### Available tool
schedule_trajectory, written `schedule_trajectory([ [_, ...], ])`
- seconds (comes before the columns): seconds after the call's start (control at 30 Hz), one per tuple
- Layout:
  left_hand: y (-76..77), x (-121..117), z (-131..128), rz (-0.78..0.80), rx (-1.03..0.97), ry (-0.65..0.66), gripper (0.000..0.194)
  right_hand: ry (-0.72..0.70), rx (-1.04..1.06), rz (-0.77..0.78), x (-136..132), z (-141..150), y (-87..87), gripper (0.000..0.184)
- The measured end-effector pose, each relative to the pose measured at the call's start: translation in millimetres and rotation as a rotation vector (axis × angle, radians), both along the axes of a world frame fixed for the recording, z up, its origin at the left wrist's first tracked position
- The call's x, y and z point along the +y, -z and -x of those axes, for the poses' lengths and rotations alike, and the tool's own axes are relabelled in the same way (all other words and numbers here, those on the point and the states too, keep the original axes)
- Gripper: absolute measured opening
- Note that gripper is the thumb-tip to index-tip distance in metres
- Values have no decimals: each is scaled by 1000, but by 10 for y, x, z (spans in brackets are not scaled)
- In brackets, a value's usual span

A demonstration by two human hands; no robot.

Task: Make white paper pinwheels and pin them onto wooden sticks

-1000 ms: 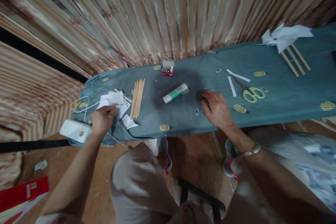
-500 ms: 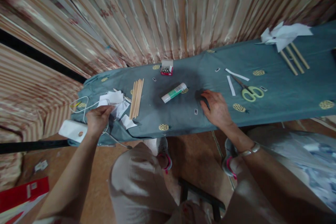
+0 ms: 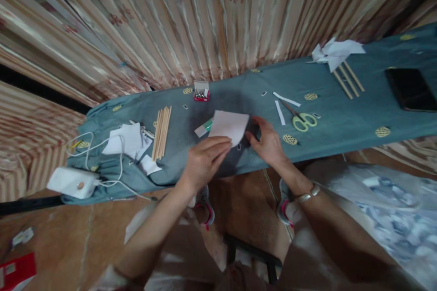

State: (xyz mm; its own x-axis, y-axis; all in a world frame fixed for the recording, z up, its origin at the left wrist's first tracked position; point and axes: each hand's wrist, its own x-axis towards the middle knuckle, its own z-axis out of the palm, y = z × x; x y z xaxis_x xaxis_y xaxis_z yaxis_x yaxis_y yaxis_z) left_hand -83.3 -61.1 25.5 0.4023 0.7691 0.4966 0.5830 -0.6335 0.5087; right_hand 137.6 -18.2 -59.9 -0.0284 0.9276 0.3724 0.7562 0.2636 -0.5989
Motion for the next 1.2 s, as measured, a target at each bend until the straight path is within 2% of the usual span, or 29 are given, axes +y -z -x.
schedule_trajectory([
  [0.07,276,32,-226,-26,11,128,19,31,33,32,-18,-75,-12,55],
  [0.13,493,64,-334,-45,21,167,19,21,36,54,-55,-178,-34,61],
  [0.23,626,106,-366,-37,17,154,17,-45,-27,37,-159,-332,-97,61],
  [0.37,544,149,-390,-32,9,139,15,-113,-103,-26,-361,-409,-214,52],
  [0.47,462,151,-444,-38,7,146,15,-190,-91,-29,-485,-348,-277,33],
  [0.57,447,141,-471,-16,-29,155,15,-218,-28,-7,-535,-249,-318,15],
  [0.73,448,202,-395,64,-34,120,16,-234,128,35,-505,-180,-432,14],
  [0.8,402,254,-365,152,-69,92,16,-170,205,45,-467,-206,-486,16],
  [0.83,372,282,-363,217,-119,53,17,-116,254,50,-442,-228,-507,23],
  [0.9,311,333,-392,391,-276,-68,17,-16,386,77,-381,-286,-524,38],
  [1.0,264,393,-500,704,-579,-166,21,39,577,142,-304,-377,-496,38],
  [1.03,265,407,-539,789,-673,-158,26,55,570,135,-295,-404,-482,38],
  [1.1,288,427,-599,895,-809,-126,39,76,419,70,-315,-443,-464,41],
  [1.2,354,442,-615,950,-824,-133,55,-22,88,-13,-425,-461,-470,54],
])
